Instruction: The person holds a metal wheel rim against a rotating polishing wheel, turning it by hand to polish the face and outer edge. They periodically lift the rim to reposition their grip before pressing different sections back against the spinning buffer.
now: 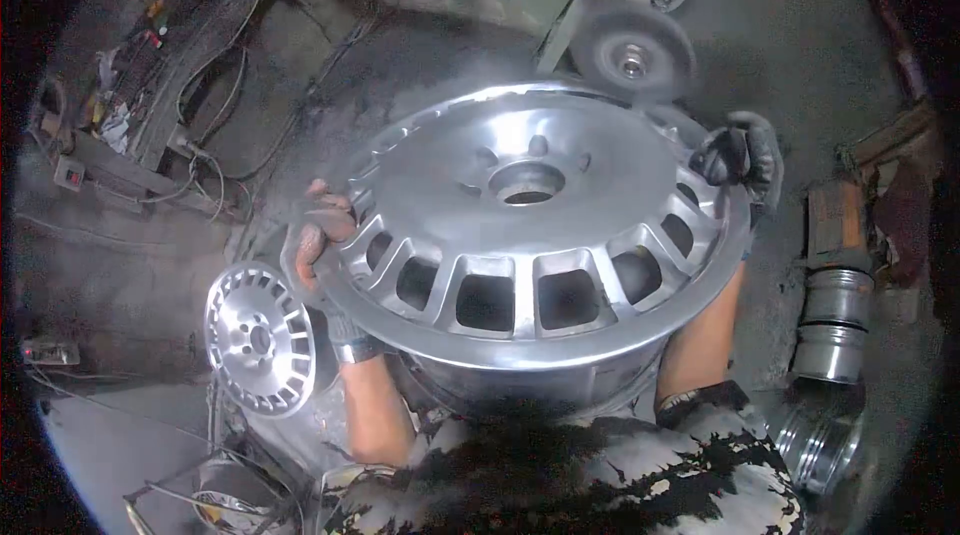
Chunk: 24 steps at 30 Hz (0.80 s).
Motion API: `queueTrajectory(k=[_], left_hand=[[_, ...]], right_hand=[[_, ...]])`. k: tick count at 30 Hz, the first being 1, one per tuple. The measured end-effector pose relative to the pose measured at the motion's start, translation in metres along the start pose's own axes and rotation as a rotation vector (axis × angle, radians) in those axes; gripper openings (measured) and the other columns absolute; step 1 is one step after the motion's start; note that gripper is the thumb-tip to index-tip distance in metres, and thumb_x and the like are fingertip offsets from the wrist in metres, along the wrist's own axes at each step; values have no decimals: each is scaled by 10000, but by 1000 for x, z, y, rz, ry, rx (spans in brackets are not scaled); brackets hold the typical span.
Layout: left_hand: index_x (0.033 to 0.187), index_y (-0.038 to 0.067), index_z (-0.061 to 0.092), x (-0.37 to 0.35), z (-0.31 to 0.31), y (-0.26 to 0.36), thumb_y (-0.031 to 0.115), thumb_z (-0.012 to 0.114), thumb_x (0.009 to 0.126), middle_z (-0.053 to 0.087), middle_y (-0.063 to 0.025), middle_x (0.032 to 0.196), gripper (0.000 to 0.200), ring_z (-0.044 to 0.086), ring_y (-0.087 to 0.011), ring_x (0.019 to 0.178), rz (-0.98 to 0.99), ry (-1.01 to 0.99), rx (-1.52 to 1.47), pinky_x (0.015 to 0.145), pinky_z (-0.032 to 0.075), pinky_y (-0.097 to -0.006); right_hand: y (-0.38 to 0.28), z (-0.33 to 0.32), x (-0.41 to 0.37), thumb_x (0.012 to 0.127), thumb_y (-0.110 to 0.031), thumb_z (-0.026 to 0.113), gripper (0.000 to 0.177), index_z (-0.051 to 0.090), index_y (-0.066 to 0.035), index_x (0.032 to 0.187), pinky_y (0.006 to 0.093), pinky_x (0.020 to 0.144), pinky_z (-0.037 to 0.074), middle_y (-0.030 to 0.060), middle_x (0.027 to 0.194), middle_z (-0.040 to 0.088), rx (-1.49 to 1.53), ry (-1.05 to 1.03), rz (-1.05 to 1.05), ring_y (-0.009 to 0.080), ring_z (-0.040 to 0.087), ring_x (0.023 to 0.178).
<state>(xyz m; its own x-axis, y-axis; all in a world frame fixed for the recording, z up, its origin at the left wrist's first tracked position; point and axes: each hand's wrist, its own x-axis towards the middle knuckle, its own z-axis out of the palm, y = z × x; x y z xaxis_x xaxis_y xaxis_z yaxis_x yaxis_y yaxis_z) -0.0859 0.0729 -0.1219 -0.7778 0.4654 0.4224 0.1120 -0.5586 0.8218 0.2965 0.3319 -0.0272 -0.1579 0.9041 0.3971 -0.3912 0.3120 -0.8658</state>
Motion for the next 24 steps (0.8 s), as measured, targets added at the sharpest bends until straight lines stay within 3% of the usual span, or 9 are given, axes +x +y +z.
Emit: queueTrajectory(k=[4,14,17,19,22,24], left_hand=[[873,-32,713,-1,3,-9,246,515,908,679,-120,872,343,622,-239,927,75,-83,35,1152,404,-472],[927,-49,708,-4,1,-3,292,560,899,677,-139,908,373,622,-251,927,-30,-87,21,1155,400,-474],[815,-42,695,-7,11,-3,288,535,886,673,-135,833,373,633,-264,883,-147,162,-165,1141,404,-489],[763,-39,685,-8,12,7,282,525,881,666,-131,792,377,638,-270,856,-128,190,-108,1129,410,-494],[745,-40,672,-4,7,26,265,526,880,657,-128,767,364,641,-274,840,7,53,116,1116,420,-494],[736,-39,662,-5,2,22,259,534,878,652,-127,754,354,641,-279,836,26,67,44,1111,425,-499]], right_hand=[[-22,-2,-22,1044,-232,626,199,692,-45,1036,287,582,504,84,765,664,-49,28,-41,151,626,654],[-42,3,-28,1043,-230,628,199,692,-42,1044,287,583,506,85,769,666,-108,62,-123,151,627,654],[-36,8,-17,1042,-229,628,199,692,-41,1046,287,583,506,86,770,667,-84,45,-113,151,627,654],[-34,12,-12,1042,-229,628,199,692,-40,1048,287,583,506,86,771,667,-65,34,-101,151,627,654],[-28,17,-3,1042,-228,629,199,692,-40,1050,287,584,507,87,772,668,-40,15,-57,151,628,654],[-30,20,0,1041,-228,629,199,692,-39,1052,287,584,507,87,773,669,-23,-4,-20,151,628,654]])
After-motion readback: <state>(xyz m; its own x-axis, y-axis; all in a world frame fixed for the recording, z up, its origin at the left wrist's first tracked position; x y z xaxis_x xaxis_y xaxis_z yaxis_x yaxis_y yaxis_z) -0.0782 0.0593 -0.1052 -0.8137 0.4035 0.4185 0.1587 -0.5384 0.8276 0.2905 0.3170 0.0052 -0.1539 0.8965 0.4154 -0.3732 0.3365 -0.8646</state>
